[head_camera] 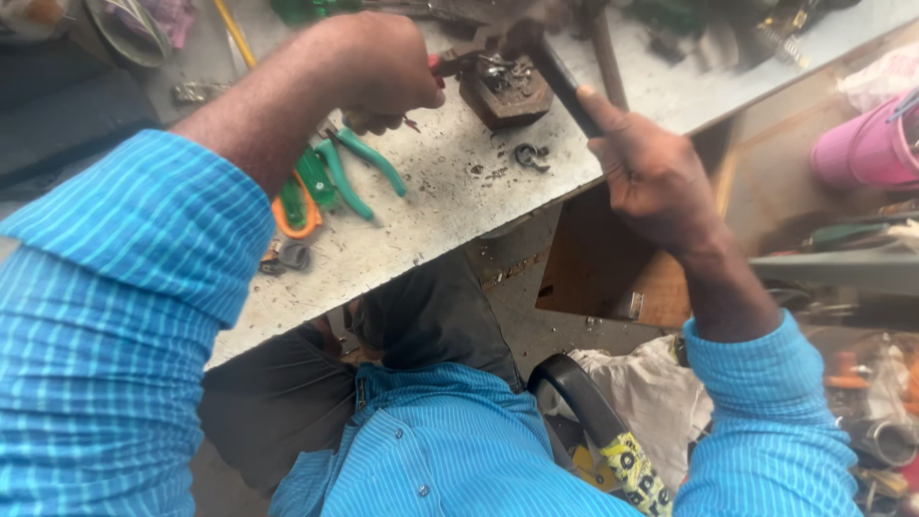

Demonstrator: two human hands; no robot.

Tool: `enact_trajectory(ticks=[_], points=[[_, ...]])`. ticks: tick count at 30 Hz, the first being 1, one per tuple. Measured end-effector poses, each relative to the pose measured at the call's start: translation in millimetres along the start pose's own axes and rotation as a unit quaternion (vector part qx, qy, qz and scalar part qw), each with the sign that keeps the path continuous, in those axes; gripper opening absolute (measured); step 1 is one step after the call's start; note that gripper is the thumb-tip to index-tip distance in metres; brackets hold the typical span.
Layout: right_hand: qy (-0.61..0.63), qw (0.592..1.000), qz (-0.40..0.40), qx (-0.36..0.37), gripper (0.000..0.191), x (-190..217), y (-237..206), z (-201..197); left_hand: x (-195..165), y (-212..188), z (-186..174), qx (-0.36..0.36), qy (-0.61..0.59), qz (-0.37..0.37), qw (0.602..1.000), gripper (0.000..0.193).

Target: The person secures a small metal lock in a bench vise and repeatedly strikes it with a hammer. They adjust the lock's position several times and continue hammering different areas of the lock body.

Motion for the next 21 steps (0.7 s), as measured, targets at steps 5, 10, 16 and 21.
enact_trajectory(ticks=[5,10,16,21], points=[[-0.023,0.999,0.033,0.015,0.049,-5.6,-7.6,7.6,-6.5,-0.3,-2.0,0.006,0.004,-0.005,1.0,0.043],[-0.03,0.999,0.041,0.01,0.051,-9.7,-9.0,9.2,-8.5,6.4,-5.9,0.02,-0.017,-0.005,1.0,0.04],[-0.041,0.999,0.013,0.01,0.057,-12.5,-4.3,21.7,-5.9,9.5,-10.2,0.032,-0.058,-0.022,0.998,0.038],[-0.129,0.991,-0.004,0.037,0.059,-16.9,1.9,31.4,-8.2,11.3,-15.9,0.019,-0.086,-0.021,0.996,0.033]])
Point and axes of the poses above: each hand's wrist, its own y-axis towards the middle knuckle, its own z-axis out of the palm, x = y × z, the point moved 3 cm from there along y, towards the middle knuckle, and after that the axes turned 15 degrees about -y, right-handed, at the moved point
